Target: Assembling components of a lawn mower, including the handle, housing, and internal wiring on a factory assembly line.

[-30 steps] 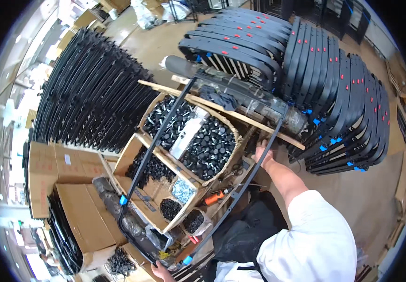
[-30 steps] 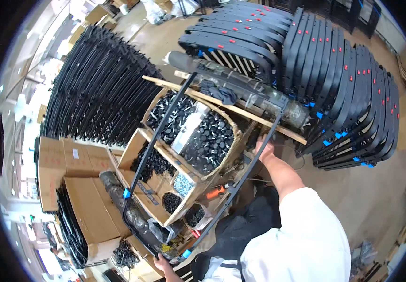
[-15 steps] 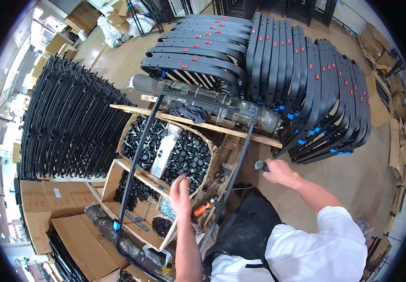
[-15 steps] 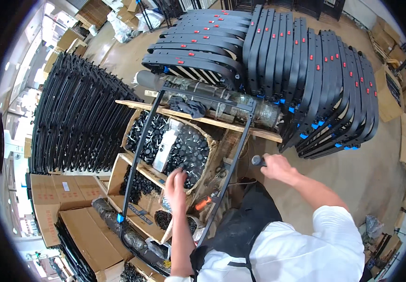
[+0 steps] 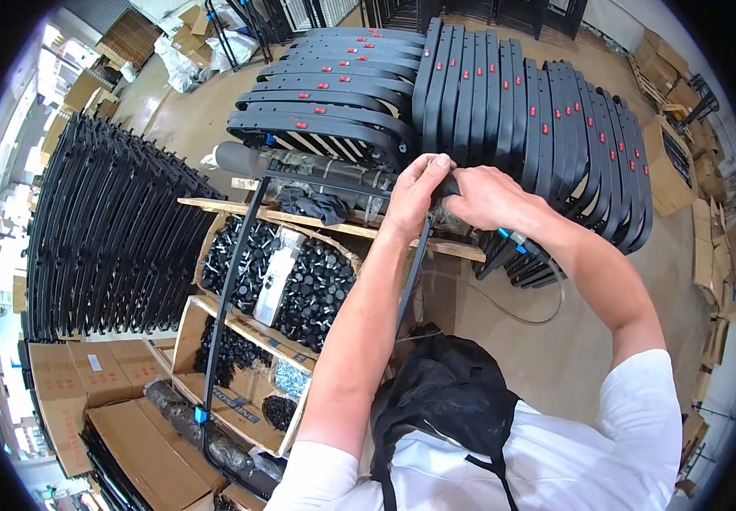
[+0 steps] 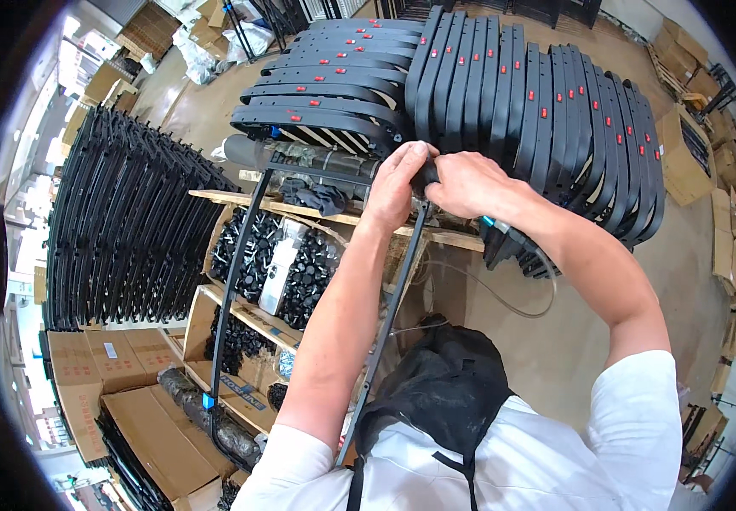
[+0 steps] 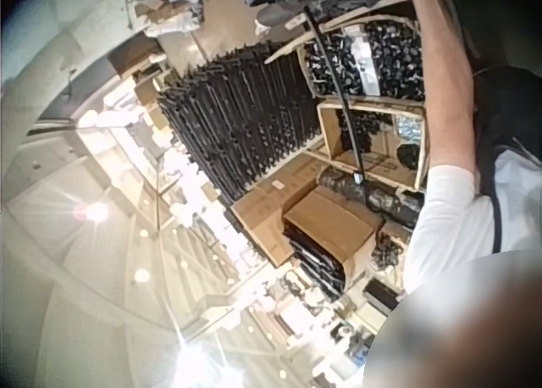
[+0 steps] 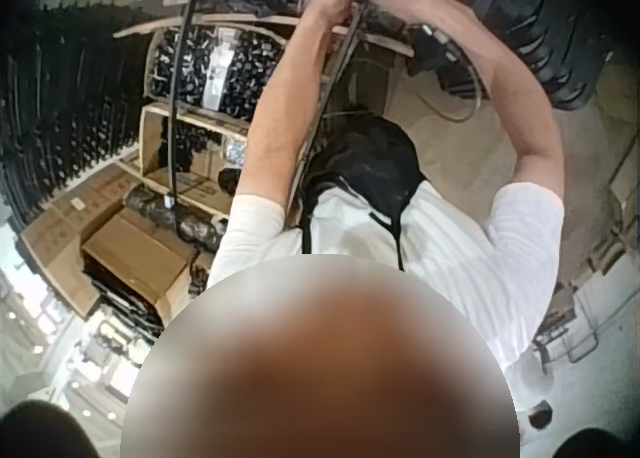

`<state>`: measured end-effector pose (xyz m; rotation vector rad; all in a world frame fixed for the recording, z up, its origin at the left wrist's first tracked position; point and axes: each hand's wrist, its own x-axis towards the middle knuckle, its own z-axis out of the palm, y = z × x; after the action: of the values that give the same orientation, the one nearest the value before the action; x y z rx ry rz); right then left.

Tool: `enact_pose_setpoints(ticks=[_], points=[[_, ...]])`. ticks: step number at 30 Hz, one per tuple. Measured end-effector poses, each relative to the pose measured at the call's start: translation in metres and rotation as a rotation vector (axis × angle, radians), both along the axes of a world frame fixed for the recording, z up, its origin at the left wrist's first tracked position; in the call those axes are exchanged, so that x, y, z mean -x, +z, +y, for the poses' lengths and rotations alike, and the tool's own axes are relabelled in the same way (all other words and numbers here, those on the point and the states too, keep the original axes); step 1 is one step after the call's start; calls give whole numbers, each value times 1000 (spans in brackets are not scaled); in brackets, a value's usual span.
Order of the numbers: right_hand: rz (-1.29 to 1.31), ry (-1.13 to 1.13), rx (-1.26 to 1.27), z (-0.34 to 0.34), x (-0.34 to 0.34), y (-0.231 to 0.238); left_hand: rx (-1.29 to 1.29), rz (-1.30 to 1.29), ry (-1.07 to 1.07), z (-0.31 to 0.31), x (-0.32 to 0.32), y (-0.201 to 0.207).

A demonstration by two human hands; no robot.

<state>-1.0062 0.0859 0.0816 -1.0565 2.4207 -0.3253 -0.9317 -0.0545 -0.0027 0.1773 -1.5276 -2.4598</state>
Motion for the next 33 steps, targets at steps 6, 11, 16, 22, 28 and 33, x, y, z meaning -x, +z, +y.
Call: enact_pose_setpoints(ticks=[6, 11, 16, 22, 28, 33], points=[[-77, -18, -122, -3, 6, -8, -63, -25, -1, 2, 6, -16], [-84, -38, -123, -6, 3, -6, -68, -42, 11, 2, 6, -20], [-103, -90, -136, -7, 4, -15, -69, -63, -13, 3, 4, -25], [-381, -171, -107, -17, 13, -23, -85, -34, -8, -1, 3, -36], [-314, -105, -162, -20, 12, -4, 7, -32, 5, 1, 5, -31], [-342, -93, -78, -33, 9, -8, -93, -11, 22, -8, 3, -19]])
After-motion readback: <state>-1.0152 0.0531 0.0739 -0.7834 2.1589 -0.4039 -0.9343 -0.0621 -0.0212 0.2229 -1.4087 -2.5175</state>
